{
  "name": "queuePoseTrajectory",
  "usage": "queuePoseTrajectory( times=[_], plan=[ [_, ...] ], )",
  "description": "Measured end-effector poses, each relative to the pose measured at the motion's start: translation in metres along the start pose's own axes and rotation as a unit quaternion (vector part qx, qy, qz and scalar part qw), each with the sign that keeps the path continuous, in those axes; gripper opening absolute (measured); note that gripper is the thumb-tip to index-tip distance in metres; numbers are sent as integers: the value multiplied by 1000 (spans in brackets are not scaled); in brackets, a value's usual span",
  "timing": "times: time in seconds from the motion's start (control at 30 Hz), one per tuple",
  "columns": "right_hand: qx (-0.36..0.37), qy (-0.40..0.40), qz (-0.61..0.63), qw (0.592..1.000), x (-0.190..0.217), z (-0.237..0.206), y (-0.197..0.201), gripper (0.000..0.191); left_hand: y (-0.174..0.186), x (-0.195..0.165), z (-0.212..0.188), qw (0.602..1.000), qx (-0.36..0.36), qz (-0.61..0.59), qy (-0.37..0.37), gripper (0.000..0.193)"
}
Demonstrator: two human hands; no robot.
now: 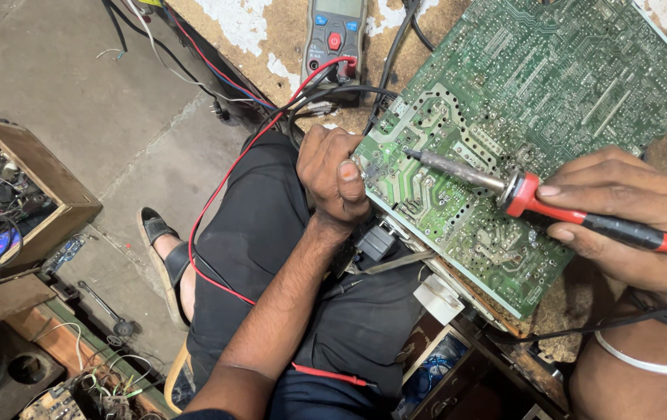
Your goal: The person sits on the floor and uses a soldering iron to apply heat to several points on a green circuit board held on their lap. A multimeter is visible nearby, and the person repeatedly touches the iron to different solder joints across the board.
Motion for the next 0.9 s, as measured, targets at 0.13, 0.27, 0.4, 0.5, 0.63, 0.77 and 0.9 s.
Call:
queuePoseTrajectory(
  times=[0.13, 0.27, 0.4, 0.5, 0.63, 0.77, 0.9],
  plan=[
    [-2, 13, -8, 1000, -9, 0, -3, 32, -3, 4, -4, 1000, -1, 0, 0, 56],
    [7, 20, 7, 1000, -15, 0, -4, 31, -5, 7, -6, 1000, -4, 2, 0, 56],
    [-1, 8, -10, 1000, -17, -3, -4, 32, -5, 7, -9, 1000, -1, 2, 1, 57],
    [-1, -1, -2, 1000, -18, -4, -4, 33, -7, 8, -10, 1000, -3, 4, -2, 56],
    [11, 8, 3, 1000, -23, 0, -2, 33, -12, 12, -9, 1000, 1, 1, 1, 56],
    [12, 0, 10, 1000, -28, 2, -2, 33, -13, 14, -8, 1000, 2, 3, 0, 56],
    [14, 6, 3, 1000, -29, 0, -3, 33, -13, 14, -10, 1000, 2, 1, 0, 55]
  ],
)
Point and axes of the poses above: each hand's wrist, its own z-axis towards the middle knuckle, its own y-axis out of the back of the hand, x = y × z, the point moved 4 cm from there along z, towards the middle knuckle, and after that the axes turned 10 degrees about -y, right-handed, at the moved point
